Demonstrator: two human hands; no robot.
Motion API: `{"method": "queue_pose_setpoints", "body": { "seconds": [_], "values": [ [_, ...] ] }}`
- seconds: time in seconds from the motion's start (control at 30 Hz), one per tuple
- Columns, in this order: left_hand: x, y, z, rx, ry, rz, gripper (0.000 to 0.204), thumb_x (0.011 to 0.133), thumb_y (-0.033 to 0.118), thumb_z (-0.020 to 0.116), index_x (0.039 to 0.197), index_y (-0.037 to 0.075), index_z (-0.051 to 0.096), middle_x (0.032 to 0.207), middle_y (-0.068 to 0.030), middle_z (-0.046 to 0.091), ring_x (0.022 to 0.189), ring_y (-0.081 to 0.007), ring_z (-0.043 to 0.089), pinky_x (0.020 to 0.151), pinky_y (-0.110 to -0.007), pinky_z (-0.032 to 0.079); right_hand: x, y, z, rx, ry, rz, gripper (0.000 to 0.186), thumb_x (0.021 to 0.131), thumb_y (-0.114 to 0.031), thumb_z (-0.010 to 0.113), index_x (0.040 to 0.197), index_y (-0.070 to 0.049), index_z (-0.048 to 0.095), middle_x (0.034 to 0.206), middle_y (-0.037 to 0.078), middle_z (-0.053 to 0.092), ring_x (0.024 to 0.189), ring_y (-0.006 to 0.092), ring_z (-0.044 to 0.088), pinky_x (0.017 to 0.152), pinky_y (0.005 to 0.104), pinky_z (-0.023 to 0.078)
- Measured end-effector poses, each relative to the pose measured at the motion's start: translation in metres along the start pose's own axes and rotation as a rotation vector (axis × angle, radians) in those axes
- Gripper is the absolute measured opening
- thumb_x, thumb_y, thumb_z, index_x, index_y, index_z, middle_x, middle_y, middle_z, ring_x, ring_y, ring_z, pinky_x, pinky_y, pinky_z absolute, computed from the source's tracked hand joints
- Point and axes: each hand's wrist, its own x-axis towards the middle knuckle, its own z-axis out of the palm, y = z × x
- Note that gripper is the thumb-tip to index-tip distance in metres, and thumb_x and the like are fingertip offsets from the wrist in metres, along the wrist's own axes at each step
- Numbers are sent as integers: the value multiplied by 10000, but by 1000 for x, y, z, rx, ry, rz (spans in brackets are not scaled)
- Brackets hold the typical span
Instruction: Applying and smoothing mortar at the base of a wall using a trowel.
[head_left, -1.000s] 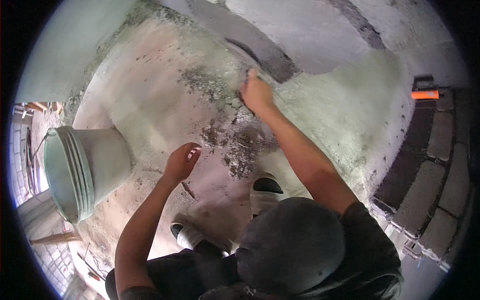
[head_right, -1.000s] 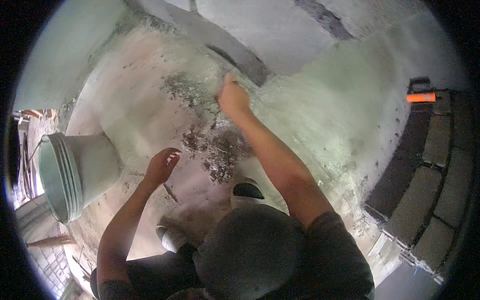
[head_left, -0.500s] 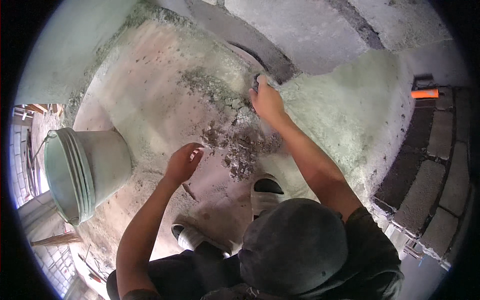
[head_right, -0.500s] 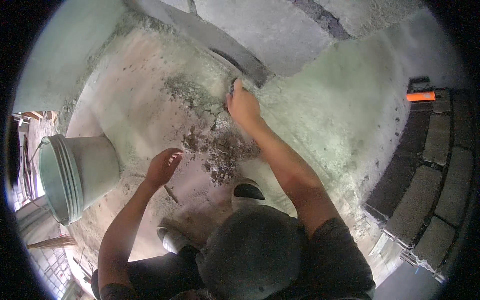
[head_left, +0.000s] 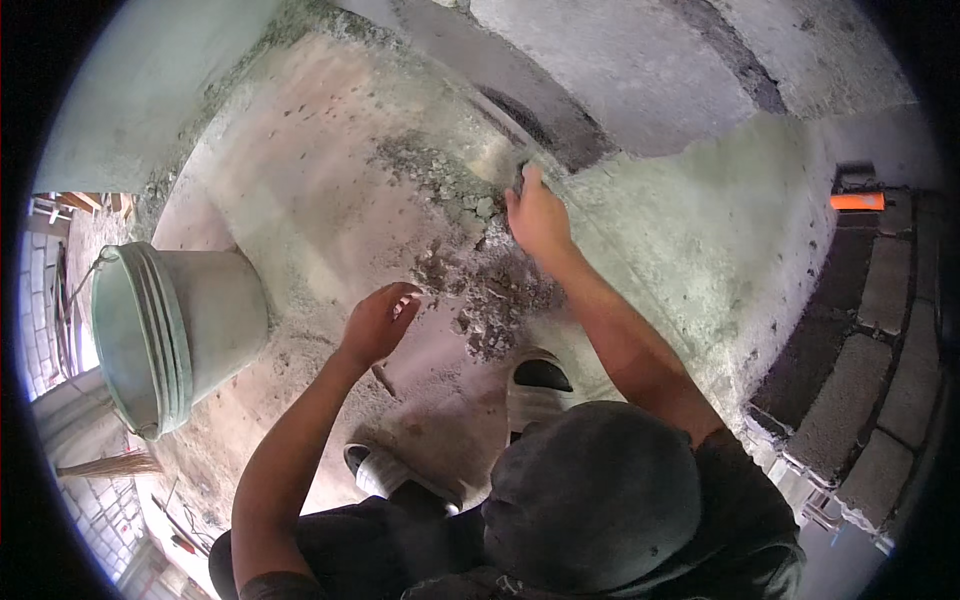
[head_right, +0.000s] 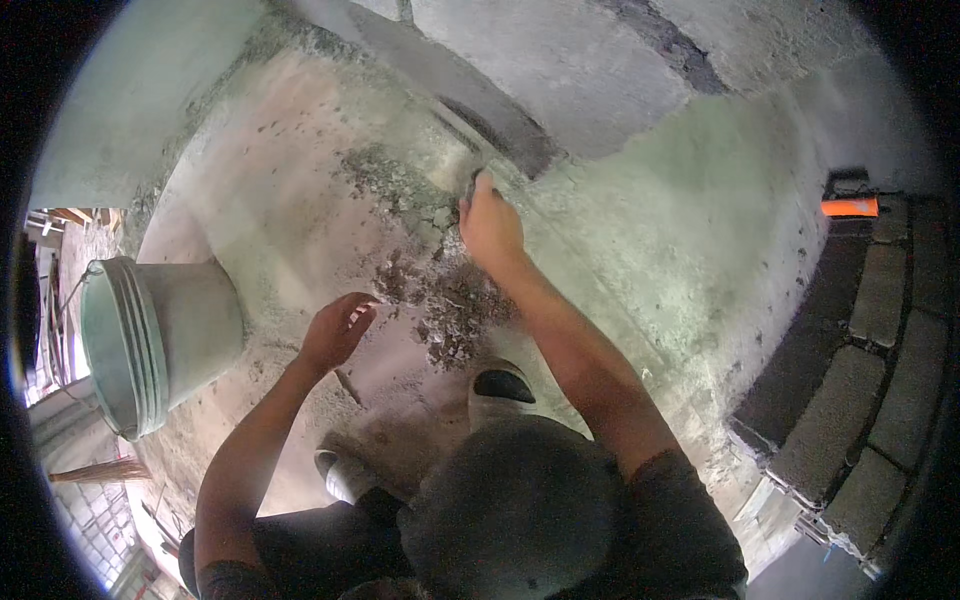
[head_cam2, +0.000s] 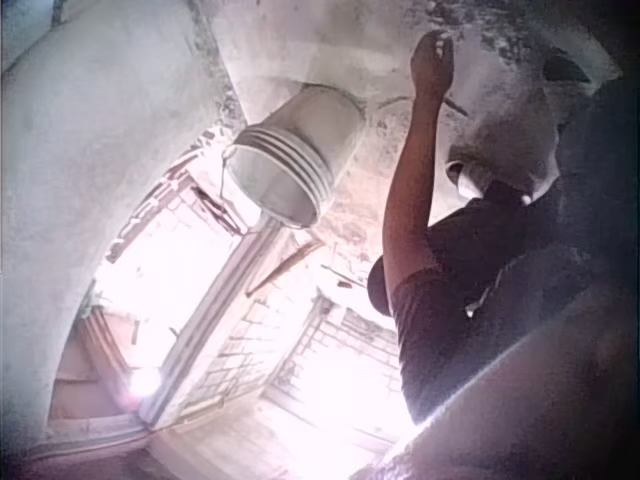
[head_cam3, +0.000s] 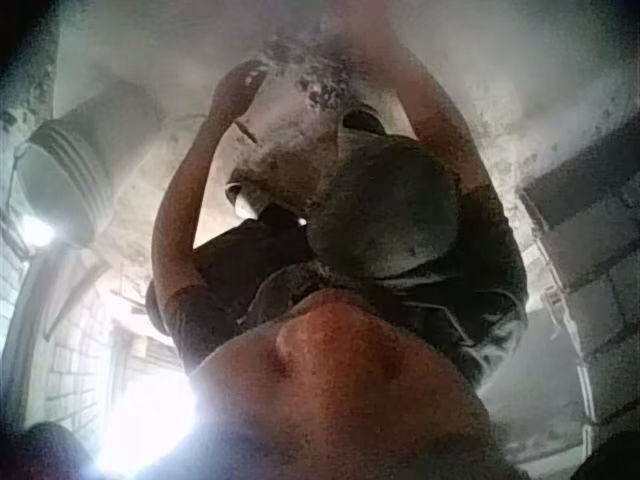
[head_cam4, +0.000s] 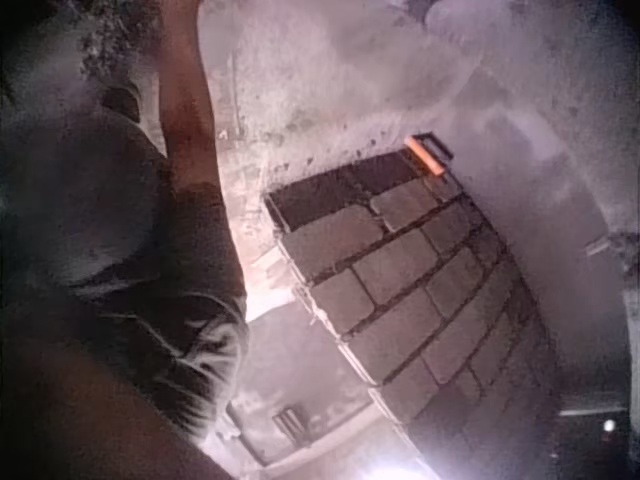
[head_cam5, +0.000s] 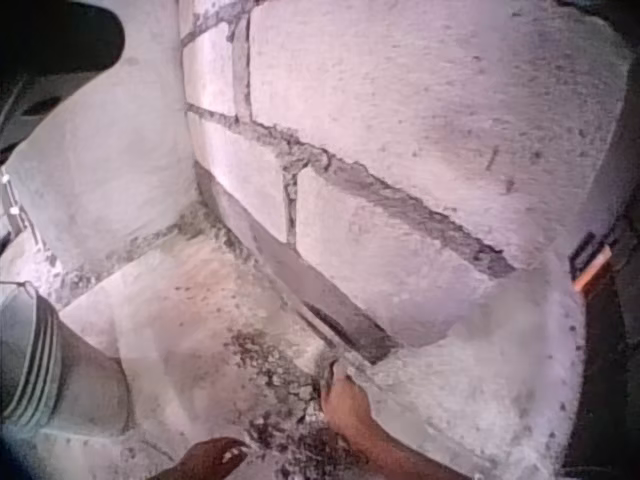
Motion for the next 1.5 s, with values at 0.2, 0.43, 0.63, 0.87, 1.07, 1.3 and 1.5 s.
{"method": "queue_pose_setpoints", "body": {
  "seconds": [0.2, 0.43, 0.63, 0.87, 1.07, 1.3, 1.5],
  "values": [
    [2, 15, -5, -28, 28, 40, 252, 984, 228, 592, 1177, 73, 638, 1104, -150, 692, 937, -283, 694, 779, -384, 561, -8, -6, 9, -120, -107, 15, 311, 952, -214, 569, 1137, -31, 400, 888, 265, 666, 827, 452, 668, 731, 557, 520],
    [-7, -5, -8, -42, 49, -52, 234, 987, 210, 593, 1178, 82, 637, 1096, -149, 697, 961, -261, 697, 802, -382, 564, -23, -3, -4, -81, -28, -90, 331, 941, -229, 583, 1137, -29, 406, 898, 246, 669, 803, 442, 672, 701, 542, 524],
    [2, 6, -4, -30, 29, 22, 228, 985, 202, 592, 1172, 79, 634, 1088, -149, 700, 954, -260, 699, 813, -376, 562, 14, 1, 17, -130, 16, -77, 322, 946, -229, 577, 1125, -21, 409, 877, 255, 663, 777, 447, 670, 682, 541, 528],
    [-9, 4, -15, -13, 107, 64, 236, 981, 215, 597, 1171, 81, 636, 1073, -140, 705, 932, -276, 702, 812, -380, 562, -13, -20, 18, -65, -63, -260, 332, 956, -243, 570, 1141, -18, 410, 873, 247, 666, 749, 443, 669, 675, 543, 530],
    [-8, 0, -1, 5, 56, 5, 233, 986, 230, 587, 1158, 81, 640, 1070, -139, 702, 915, -280, 706, 799, -389, 563, 114, -28, 13, -163, 123, -354, 355, 959, -261, 572, 1177, -10, 448, 875, 229, 669, 778, 427, 669, 677, 532, 529],
    [-14, 6, -11, -31, 58, 10, 240, 991, 245, 583, 1156, 81, 642, 1065, -144, 697, 877, -277, 702, 776, -385, 563, 53, -7, 21, -194, -96, -447, 382, 966, -278, 566, 1208, -15, 432, 869, 236, 668, 777, 434, 666, 679, 542, 520],
    [-17, -10, -5, -18, 51, -35, 242, 992, 247, 578, 1166, 91, 642, 1070, -139, 693, 857, -285, 696, 786, -383, 558, 55, -25, 8, -128, -161, -417, 365, 972, -285, 558, 1184, -23, 417, 859, 249, 672, 782, 443, 670, 691, 555, 512]
  ]
}}
